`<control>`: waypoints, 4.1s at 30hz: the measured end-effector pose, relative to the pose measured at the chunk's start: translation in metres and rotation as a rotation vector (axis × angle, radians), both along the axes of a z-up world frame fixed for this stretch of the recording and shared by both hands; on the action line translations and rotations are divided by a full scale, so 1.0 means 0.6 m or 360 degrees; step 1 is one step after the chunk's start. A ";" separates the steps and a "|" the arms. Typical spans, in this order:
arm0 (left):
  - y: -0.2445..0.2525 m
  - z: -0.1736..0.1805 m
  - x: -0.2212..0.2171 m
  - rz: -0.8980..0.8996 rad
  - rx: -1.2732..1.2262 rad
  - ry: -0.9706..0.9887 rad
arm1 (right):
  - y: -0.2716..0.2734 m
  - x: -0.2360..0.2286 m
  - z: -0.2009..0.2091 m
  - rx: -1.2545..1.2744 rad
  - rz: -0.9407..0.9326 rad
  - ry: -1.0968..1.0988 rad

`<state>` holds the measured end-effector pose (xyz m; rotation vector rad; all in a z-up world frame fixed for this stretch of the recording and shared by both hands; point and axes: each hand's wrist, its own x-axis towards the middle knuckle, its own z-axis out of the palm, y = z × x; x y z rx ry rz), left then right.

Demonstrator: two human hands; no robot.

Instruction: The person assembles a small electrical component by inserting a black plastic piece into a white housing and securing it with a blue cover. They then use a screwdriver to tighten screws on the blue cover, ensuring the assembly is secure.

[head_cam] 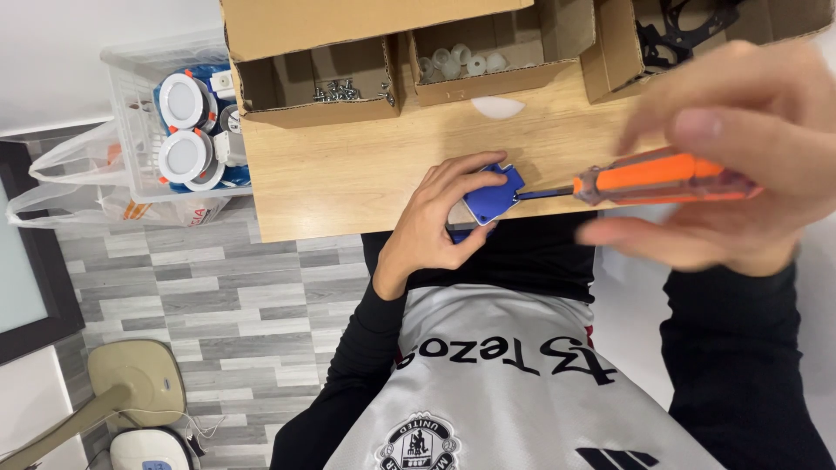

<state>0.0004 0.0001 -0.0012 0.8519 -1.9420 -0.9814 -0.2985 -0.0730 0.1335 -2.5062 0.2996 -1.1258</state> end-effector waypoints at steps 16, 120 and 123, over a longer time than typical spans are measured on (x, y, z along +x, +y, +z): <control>0.002 0.003 -0.001 0.0009 0.0021 -0.0010 | 0.024 -0.010 0.014 0.0234 -0.0117 0.0079; 0.008 0.007 -0.003 0.0042 -0.0051 -0.0033 | 0.076 0.005 0.094 0.0794 -0.0102 0.0335; 0.009 0.006 -0.003 0.0040 -0.0049 -0.0013 | 0.051 0.008 0.048 0.0420 -0.0034 0.0099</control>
